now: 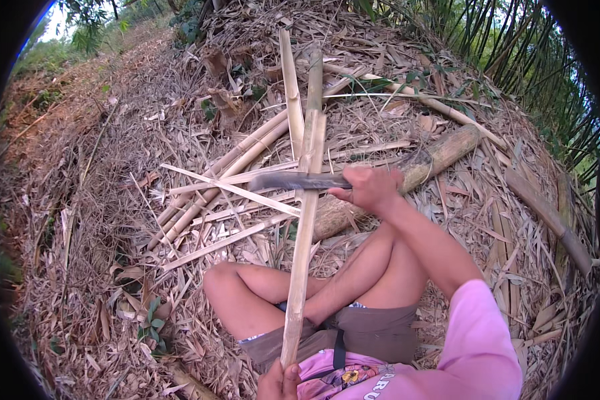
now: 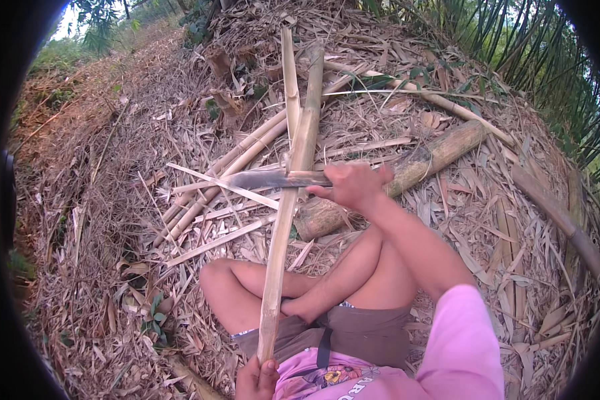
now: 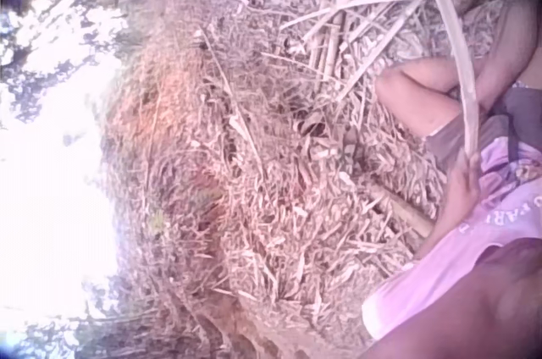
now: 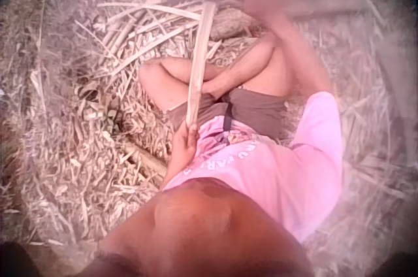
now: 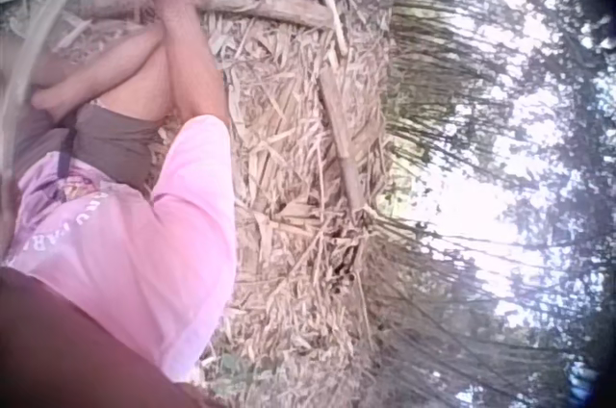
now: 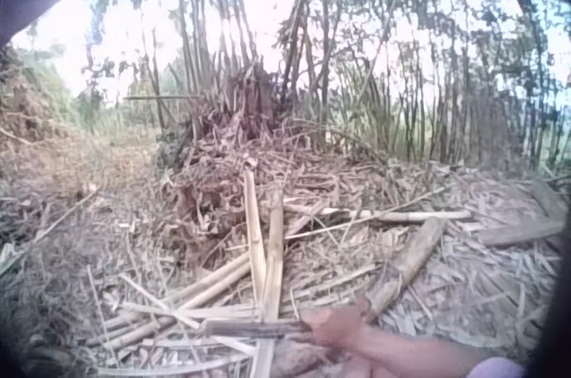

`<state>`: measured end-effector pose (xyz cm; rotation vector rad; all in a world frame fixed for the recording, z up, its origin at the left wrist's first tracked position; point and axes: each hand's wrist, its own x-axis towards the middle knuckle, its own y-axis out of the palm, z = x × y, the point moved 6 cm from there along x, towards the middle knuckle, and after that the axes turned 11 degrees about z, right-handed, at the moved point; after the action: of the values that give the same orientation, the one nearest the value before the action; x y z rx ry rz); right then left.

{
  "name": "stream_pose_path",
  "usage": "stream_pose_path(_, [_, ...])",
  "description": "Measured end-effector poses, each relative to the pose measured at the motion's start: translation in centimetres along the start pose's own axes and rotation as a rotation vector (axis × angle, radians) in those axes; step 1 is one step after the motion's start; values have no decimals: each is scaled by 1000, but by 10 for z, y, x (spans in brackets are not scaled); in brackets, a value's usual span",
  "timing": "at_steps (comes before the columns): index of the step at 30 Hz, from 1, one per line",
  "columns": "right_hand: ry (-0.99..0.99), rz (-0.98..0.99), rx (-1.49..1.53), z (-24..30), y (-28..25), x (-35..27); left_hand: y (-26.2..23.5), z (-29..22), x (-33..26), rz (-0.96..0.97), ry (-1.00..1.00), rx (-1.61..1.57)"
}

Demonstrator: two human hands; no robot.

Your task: The person uses a machete to split and shave strips from a bamboo stalk while sitting on the ground.

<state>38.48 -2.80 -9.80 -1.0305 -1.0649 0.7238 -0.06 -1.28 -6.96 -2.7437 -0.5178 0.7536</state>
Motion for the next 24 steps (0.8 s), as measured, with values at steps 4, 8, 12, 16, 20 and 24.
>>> stream_pose_path(4, [9, 72, 118, 48, -1, 13, -3, 6, 2, -48, -75, -86])
stream_pose_path(8, [134, 46, 55, -33, 30, 22, -1, -7, -8, -22, -21, -17])
stream_pose_path(12, [299, 210, 102, 4, 1, 30, -5, -8, -8, -75, 15, -10])
stream_pose_path(16, [-68, 167, -10, -16, 19, 28, -9, -13, -9, 1, -22, -79])
stream_pose_path(20, [377, 289, 187, -50, 5, 45, -4, 3, -12, 16, -115, -184])
stream_pose_path(24, [59, 188, -30, -15, 1, 46, -10, -20, -10, 0, -10, -77])
